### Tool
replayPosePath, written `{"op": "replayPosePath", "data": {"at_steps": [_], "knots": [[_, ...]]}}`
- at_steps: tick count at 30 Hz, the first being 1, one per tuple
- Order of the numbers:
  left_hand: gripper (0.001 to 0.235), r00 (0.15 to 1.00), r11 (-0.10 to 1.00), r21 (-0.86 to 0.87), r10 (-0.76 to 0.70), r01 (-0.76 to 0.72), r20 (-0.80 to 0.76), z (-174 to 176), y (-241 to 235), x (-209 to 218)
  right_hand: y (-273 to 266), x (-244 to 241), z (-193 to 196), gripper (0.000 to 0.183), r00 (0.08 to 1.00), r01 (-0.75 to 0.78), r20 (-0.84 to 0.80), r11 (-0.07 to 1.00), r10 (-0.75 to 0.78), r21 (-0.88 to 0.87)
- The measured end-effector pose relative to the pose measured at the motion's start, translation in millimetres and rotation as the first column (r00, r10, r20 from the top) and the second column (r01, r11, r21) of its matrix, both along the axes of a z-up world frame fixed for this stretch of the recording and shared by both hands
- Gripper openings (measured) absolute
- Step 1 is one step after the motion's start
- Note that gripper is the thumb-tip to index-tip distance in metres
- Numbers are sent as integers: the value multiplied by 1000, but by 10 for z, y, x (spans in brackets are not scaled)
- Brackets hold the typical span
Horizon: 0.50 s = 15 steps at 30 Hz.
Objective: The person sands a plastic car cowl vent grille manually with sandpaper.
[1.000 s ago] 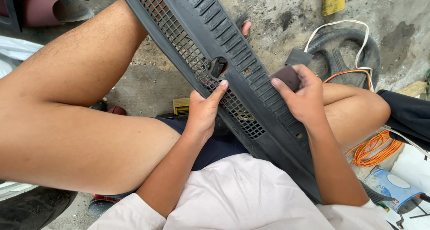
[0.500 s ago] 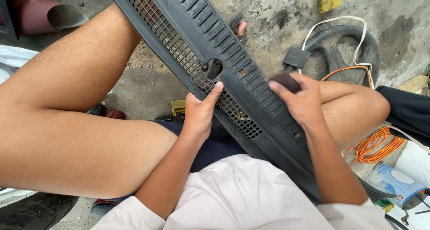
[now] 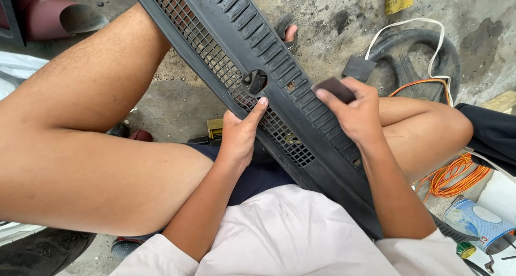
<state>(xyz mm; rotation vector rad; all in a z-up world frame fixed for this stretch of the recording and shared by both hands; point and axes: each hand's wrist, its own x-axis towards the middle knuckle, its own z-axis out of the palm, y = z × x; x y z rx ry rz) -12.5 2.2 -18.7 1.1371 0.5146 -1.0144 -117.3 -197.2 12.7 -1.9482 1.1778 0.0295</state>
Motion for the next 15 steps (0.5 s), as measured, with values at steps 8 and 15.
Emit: {"op": "replayPosePath", "data": {"at_steps": [8,15], "knots": [[52,1000,1000,-11,7,-7,-22,13,-28,21,16,-477,135,11,994,101,-42,994,-100,38],[47,1000,1000,10,-24,24,2,-96,-10,7,32,-27,-105,11,993,21,119,1000,-22,9]]}}
